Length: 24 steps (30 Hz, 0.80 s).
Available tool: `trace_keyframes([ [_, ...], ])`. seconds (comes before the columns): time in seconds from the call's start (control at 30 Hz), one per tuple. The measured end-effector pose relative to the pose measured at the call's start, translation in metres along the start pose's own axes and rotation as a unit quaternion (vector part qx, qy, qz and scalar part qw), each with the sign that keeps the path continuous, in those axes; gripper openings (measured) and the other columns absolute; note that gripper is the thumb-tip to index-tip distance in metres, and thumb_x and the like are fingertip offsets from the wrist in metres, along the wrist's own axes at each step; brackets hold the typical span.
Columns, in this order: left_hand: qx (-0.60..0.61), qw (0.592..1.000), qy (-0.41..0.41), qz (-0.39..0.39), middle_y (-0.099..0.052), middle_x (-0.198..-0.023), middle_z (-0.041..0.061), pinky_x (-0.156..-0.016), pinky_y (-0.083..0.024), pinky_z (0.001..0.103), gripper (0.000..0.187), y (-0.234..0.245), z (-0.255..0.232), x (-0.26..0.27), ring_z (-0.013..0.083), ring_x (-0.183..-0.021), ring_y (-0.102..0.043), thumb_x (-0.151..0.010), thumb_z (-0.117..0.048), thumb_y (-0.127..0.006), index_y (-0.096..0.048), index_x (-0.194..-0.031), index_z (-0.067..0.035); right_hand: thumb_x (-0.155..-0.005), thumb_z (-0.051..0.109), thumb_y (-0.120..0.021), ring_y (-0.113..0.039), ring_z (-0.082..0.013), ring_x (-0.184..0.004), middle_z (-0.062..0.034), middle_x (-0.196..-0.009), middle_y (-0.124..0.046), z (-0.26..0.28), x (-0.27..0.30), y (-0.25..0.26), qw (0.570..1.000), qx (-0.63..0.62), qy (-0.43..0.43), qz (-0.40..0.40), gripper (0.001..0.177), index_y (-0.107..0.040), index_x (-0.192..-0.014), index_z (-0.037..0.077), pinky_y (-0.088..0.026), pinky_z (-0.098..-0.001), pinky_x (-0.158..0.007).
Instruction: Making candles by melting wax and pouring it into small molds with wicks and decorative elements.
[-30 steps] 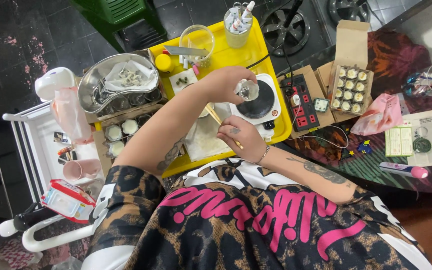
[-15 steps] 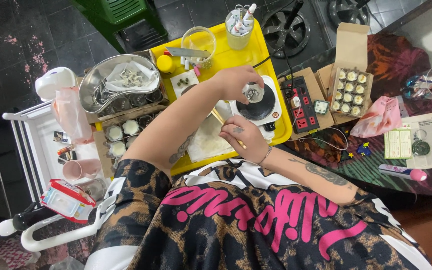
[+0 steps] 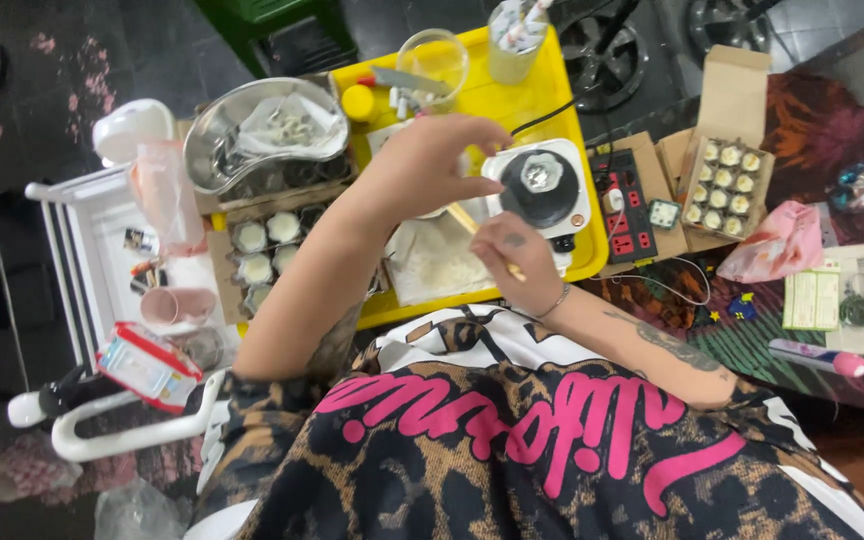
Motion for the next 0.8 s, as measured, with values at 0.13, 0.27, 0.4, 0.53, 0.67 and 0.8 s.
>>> trace_keyframes([
  [0.13, 0.006, 0.996, 0.077, -0.051, -0.073, -0.102, 0.003, -0.065, -0.055, 0.034, 0.032, 0.037, -0.008, 0.087, 0.0193, -0.069, -0.070, -0.085, -0.025, -0.081, -0.069, -0.113, -0.012, -0.101, 0.005, -0.065, -0.065, -0.0270, -0.087, -0.0115, -0.097, -0.065, 0.006, -0.013, 0.000, 1.000, -0.020, -0.022, 0.001, 0.006, -0.066, -0.096, 0.002, -0.053, -0.0351, -0.079],
  [0.27, -0.052, 0.968, 0.169, -0.178, -0.071, -0.104, 0.007, -0.068, -0.054, 0.036, 0.023, 0.039, 0.016, 0.170, 0.0242, -0.077, -0.069, -0.089, -0.020, -0.077, -0.071, -0.109, -0.010, -0.105, 0.010, -0.063, -0.064, -0.0260, -0.088, -0.0107, -0.096, -0.067, 0.013, -0.027, -0.005, 1.000, -0.023, 0.003, -0.002, 0.013, -0.067, -0.095, 0.002, -0.052, -0.0331, -0.079],
  [0.4, -0.065, 0.908, 0.341, -0.233, -0.070, -0.103, 0.007, -0.070, -0.054, 0.038, 0.021, 0.024, 0.054, 0.237, 0.0262, -0.073, -0.068, -0.089, -0.021, -0.075, -0.072, -0.108, -0.011, -0.109, 0.016, -0.062, -0.065, -0.0257, -0.091, -0.0098, -0.096, -0.067, 0.006, -0.041, -0.016, 1.000, 0.004, 0.017, 0.006, 0.020, -0.066, -0.095, 0.001, -0.053, -0.0337, -0.084],
  [0.53, -0.117, 0.881, 0.397, -0.228, -0.070, -0.104, 0.006, -0.075, -0.054, 0.041, 0.025, -0.007, 0.087, 0.269, 0.0268, -0.082, -0.070, -0.085, -0.024, -0.077, -0.074, -0.108, -0.014, -0.109, 0.017, -0.062, -0.062, -0.0236, -0.081, -0.0112, -0.093, -0.064, 0.003, -0.044, -0.025, 0.998, -0.001, -0.054, -0.015, 0.023, -0.068, -0.095, 0.000, -0.049, -0.0325, -0.075],
  [0.67, -0.173, 0.856, 0.447, -0.192, -0.065, -0.115, 0.008, -0.078, -0.055, 0.046, 0.038, -0.032, 0.098, 0.265, 0.0308, -0.091, -0.070, -0.080, -0.031, -0.081, -0.071, -0.112, -0.013, -0.111, 0.020, -0.060, -0.063, -0.0234, -0.085, -0.0110, -0.095, -0.064, 0.004, -0.041, -0.036, 0.998, 0.037, -0.041, 0.001, 0.026, -0.068, -0.094, 0.001, -0.050, -0.0314, -0.077],
  [0.8, -0.198, 0.846, 0.472, -0.149, -0.058, -0.120, 0.014, -0.077, -0.056, 0.049, 0.051, -0.050, 0.109, 0.249, 0.0369, -0.096, -0.068, -0.077, -0.034, -0.085, -0.066, -0.116, -0.010, -0.111, 0.020, -0.060, -0.063, -0.0230, -0.085, -0.0109, -0.094, -0.064, 0.007, -0.036, -0.039, 0.998, 0.028, -0.048, -0.005, 0.027, -0.068, -0.094, 0.001, -0.049, -0.0314, -0.078],
])
Point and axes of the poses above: each hand's wrist, its own x-axis away from the middle knuckle, its own y-axis out of the back of the hand, z = x × y, the point moved 2 cm from there along -x, towards the middle knuckle
